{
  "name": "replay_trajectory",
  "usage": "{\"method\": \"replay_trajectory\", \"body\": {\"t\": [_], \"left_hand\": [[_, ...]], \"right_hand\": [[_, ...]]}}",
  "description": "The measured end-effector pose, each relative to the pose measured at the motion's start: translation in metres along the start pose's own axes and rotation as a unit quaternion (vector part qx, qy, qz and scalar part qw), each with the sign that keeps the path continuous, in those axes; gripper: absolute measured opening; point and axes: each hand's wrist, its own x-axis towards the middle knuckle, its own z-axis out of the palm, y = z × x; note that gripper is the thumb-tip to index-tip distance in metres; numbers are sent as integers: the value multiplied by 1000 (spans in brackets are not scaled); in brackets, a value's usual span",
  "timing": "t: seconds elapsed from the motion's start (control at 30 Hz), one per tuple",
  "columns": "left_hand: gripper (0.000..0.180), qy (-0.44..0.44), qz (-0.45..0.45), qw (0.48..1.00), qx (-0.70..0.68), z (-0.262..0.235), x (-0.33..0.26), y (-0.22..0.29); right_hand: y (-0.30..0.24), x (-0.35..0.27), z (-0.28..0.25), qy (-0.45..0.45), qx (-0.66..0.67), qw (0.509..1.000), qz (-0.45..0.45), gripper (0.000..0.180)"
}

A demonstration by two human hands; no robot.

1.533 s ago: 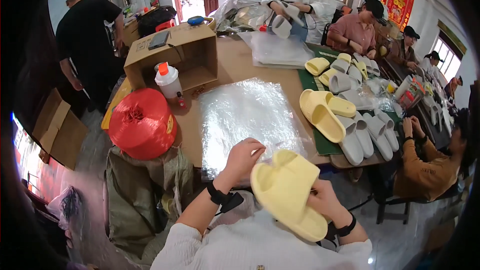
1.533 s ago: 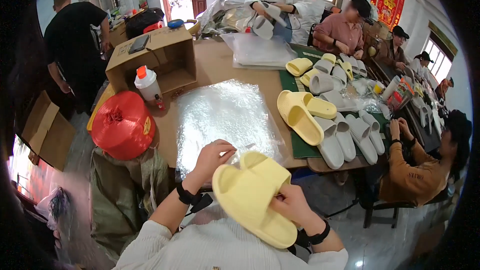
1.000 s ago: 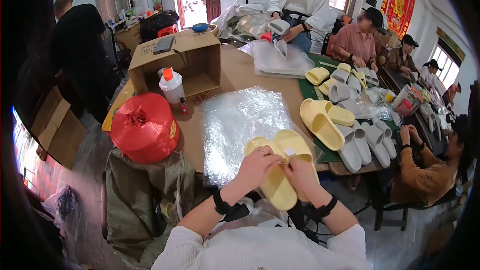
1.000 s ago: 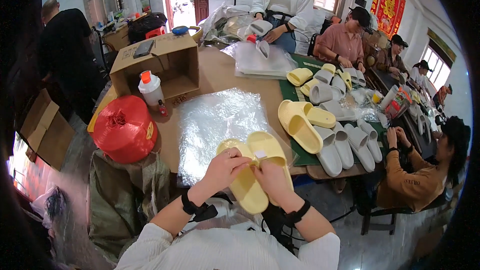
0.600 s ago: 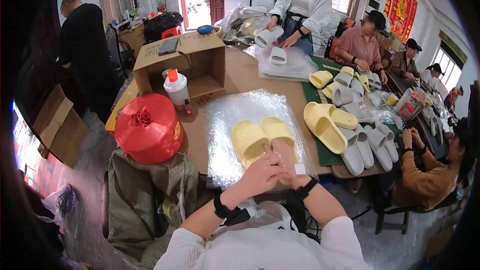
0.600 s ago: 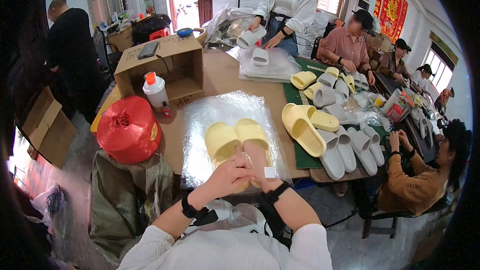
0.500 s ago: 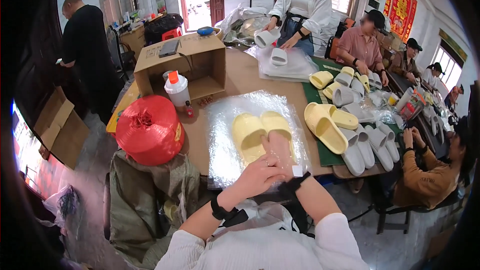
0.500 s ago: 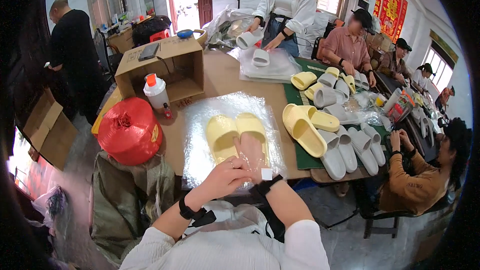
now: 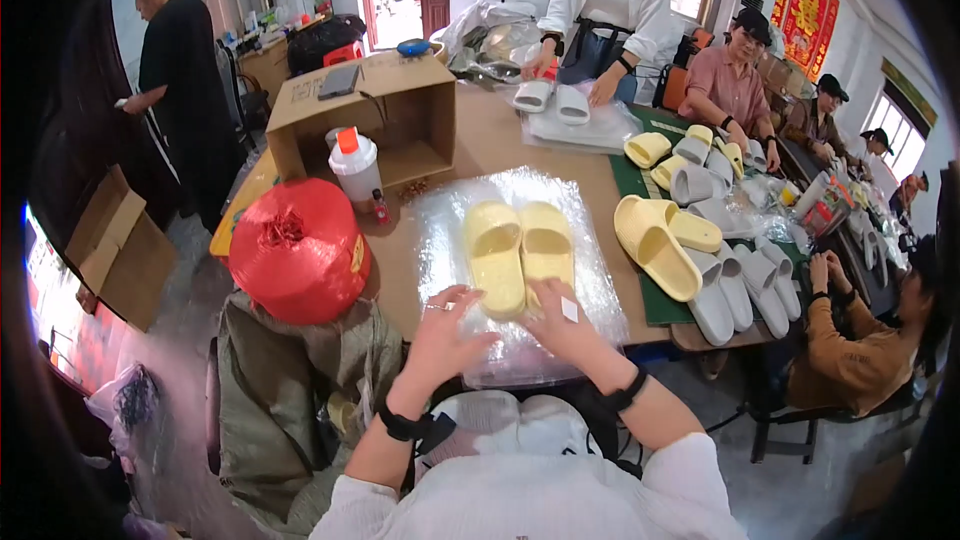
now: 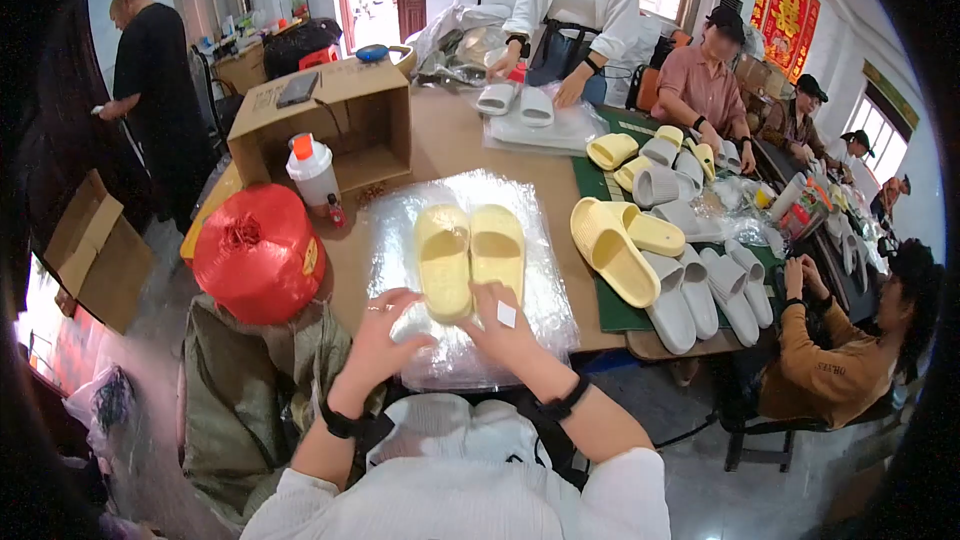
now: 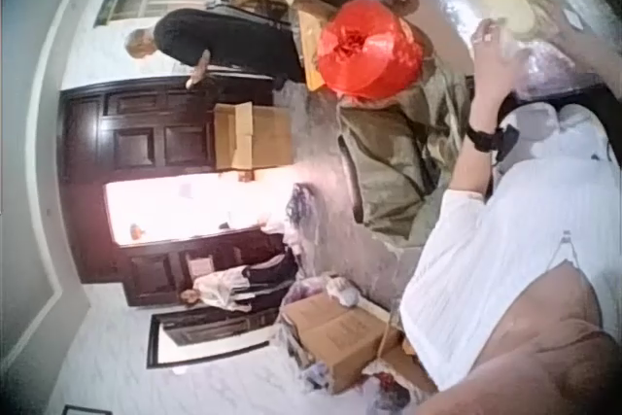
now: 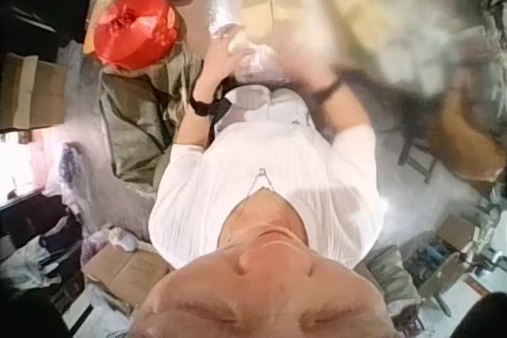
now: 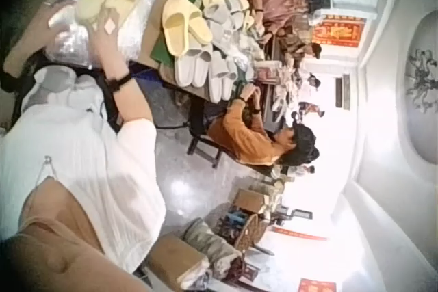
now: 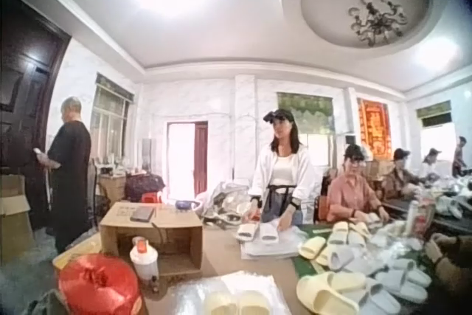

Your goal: Packing finished slippers into plastic bags at a quality control or finishing station.

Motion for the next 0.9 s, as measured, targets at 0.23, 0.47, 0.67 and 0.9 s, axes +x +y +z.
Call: {"method": "replay_trajectory", "body": {"t": [0.23, 0.47, 0.67, 0.9], "left_hand": [[54, 20, -140, 984, -106, -26, -25, -22], [55, -46, 51, 989, 129, -15, -26, -20], [29, -78, 144, 982, 95, -6, -30, -35], [13, -98, -13, 990, -100, -6, -36, -32]], "right_hand": [[4, -81, -109, 59, 207, 956, 198, 13], [56, -77, -110, 58, -69, 996, 29, 54], [68, -69, -102, -34, -50, 992, -107, 27], [92, -86, -84, 43, 73, 996, -19, 7]]}}
